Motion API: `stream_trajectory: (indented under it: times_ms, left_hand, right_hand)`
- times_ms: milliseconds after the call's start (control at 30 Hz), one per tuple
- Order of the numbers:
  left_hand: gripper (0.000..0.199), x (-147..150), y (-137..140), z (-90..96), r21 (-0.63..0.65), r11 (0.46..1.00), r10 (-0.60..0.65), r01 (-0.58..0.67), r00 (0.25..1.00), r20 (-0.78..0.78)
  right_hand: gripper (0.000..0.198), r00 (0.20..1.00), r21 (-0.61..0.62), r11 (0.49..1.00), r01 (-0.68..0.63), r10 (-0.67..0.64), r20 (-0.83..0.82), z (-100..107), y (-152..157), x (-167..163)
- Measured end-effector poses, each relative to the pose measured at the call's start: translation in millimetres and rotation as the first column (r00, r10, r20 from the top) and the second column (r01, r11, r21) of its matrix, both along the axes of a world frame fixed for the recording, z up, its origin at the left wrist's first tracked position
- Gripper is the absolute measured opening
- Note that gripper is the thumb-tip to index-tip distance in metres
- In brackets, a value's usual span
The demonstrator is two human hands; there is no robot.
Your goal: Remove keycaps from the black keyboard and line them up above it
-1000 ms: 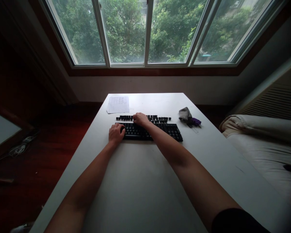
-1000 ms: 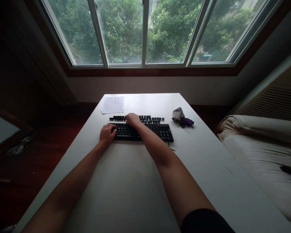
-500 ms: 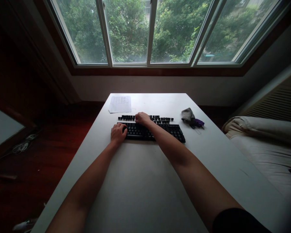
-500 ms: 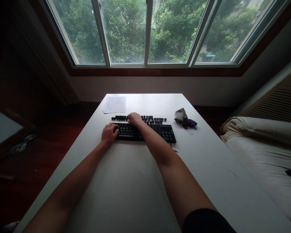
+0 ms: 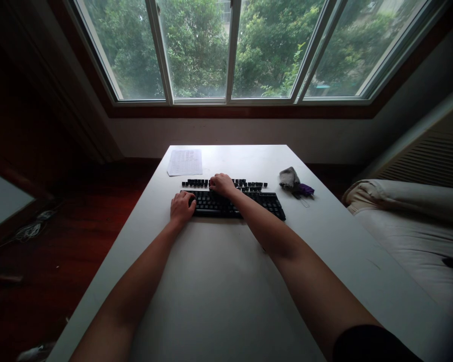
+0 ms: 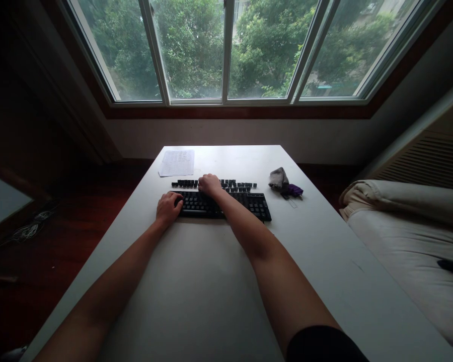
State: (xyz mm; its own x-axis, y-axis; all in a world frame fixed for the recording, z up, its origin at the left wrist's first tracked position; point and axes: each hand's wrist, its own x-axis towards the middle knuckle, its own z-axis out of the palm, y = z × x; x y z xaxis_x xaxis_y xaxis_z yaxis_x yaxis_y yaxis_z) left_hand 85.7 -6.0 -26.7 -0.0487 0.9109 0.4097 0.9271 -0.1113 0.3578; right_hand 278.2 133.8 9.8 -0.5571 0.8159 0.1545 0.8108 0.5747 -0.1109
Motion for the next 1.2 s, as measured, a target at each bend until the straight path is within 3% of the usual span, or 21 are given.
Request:
stream_trajectory:
  times_ms: [333,667,833,1033,1200]
  left_hand:
    - [0.019,-0.8,1.4,0.8,-0.005,1.0,-0.006,0.006,1.0,0.001]
    - [0.019,-0.7,0.8,2.0,-0.007,1.0,-0.001,0.001,1.0,0.004]
    - [0.019,-1.4,0.3,2.5,-0.007,1.0,-0.01,0.01,1.0,-0.002]
    - [0.019,-1.4,1.7,-0.2,-0.002,1.0,-0.003,0.003,1.0,-0.001]
    - [0.018,-1.0,1.8,-2.0,0.017,1.0,-0.001,0.001,1.0,-0.001]
  right_hand:
    - [0.018,0.998,-0.034,0.999,0.023,-0.021,0.063,-1.8,3.3,-11.4]
    - [0.023,0.996,0.038,0.999,0.011,-0.014,0.089,0.1,-5.9,-15.9]
    - [0.025,0.999,0.073,0.997,0.031,-0.029,-0.024,1.2,-8.5,-10.0]
    - [0.022,0.965,-0.124,0.989,-0.076,0.041,-0.261,2.0,-7.9,12.2]
    - [0.019,0.911,-0.285,0.922,-0.26,0.137,-0.39,-4.1,-19.7,30.8]
